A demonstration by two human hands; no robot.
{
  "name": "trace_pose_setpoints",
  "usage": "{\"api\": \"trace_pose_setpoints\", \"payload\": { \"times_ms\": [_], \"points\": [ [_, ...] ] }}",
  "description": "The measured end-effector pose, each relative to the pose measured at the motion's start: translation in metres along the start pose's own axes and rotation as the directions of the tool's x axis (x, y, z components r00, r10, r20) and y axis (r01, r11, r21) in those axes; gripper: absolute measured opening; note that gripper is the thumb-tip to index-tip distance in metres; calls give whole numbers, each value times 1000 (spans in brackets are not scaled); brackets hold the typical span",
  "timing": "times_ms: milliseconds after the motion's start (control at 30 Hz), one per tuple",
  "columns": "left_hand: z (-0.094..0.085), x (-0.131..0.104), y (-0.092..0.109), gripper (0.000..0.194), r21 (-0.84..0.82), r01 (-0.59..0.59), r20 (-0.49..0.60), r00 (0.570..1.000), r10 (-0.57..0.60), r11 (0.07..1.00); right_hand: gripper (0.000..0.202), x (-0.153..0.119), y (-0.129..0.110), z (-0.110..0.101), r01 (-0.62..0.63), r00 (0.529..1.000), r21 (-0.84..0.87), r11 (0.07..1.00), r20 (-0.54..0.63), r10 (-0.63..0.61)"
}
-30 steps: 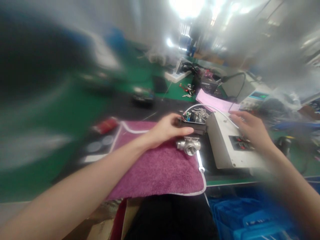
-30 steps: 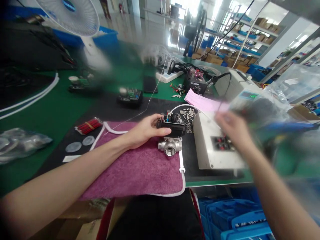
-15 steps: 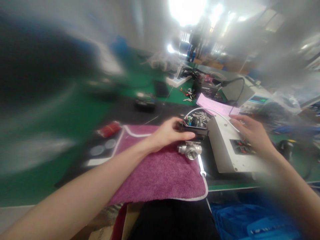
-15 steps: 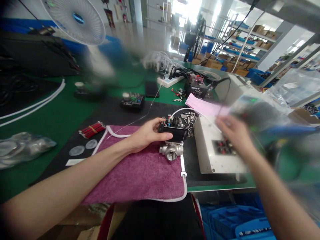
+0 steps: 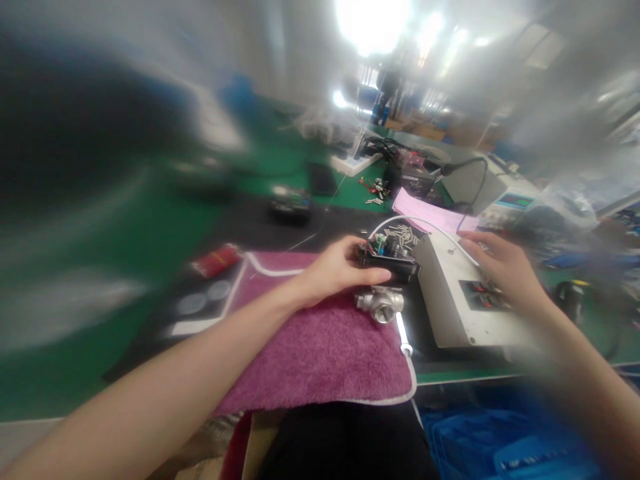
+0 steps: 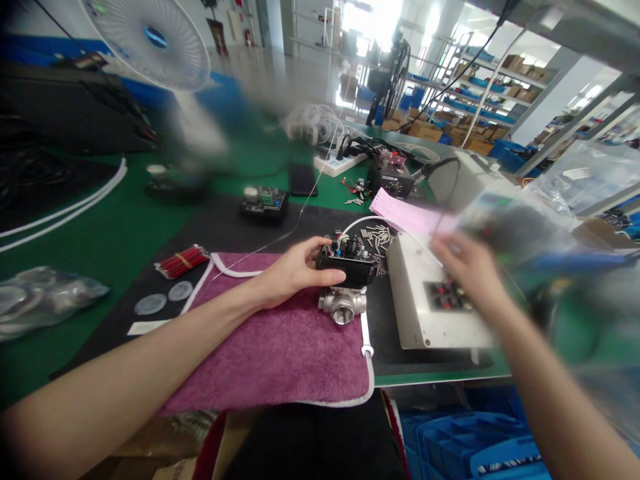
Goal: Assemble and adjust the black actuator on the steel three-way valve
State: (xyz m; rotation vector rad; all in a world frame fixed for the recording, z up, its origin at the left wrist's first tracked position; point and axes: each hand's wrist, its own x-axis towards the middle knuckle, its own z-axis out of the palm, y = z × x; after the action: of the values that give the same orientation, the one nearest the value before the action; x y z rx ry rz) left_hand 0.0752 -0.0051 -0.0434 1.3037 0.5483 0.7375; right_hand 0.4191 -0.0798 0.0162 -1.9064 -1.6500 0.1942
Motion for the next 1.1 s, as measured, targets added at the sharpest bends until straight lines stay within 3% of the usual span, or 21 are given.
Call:
{"api": "trace_pose_setpoints", "payload": {
  "times_ms": [167, 233, 333, 400, 533, 633, 733, 867, 1100],
  "points": [
    [0, -1, 1, 69, 4, -5, 2, 1000, 5, 1000, 33, 0, 3, 1, 16, 999, -29, 999, -28, -16],
    [-1, -1, 1, 70, 2, -9, 7, 1000, 9, 1000, 33, -1, 0, -2, 12, 994, -65, 998, -104, -19],
    [0, -2, 3, 72, 0, -13, 19, 1000, 13, 1000, 36, -5, -20, -10, 9, 962, -129, 992, -269, -44],
    [1, -3, 4, 72, -4, -16, 31, 999, 16, 1000, 35, -9, -46, -13, 46, 953, -145, 988, -291, -87],
    [2, -4, 4, 71, -28, -36, 54, 998, 38, 999, 30, -12, -111, -2, 213, 976, -104, 972, -34, -217],
    [3, -4, 2, 72, -46, -60, 62, 996, 63, 997, 31, -5, -139, 16, 250, 943, 34, 968, 219, -252],
    [3, -4, 2, 72, -68, -60, 69, 996, 64, 996, 31, 4, -144, 28, 194, 918, 120, 974, 328, -223],
    [3, -5, 3, 71, -65, -69, 82, 994, 74, 996, 36, 9, -140, 27, 160, 898, 146, 976, 389, -205],
    [4, -3, 2, 70, -71, -94, 79, 992, 99, 993, 40, 11, -135, 29, 211, 887, 112, 971, 395, -238]
  ]
}}
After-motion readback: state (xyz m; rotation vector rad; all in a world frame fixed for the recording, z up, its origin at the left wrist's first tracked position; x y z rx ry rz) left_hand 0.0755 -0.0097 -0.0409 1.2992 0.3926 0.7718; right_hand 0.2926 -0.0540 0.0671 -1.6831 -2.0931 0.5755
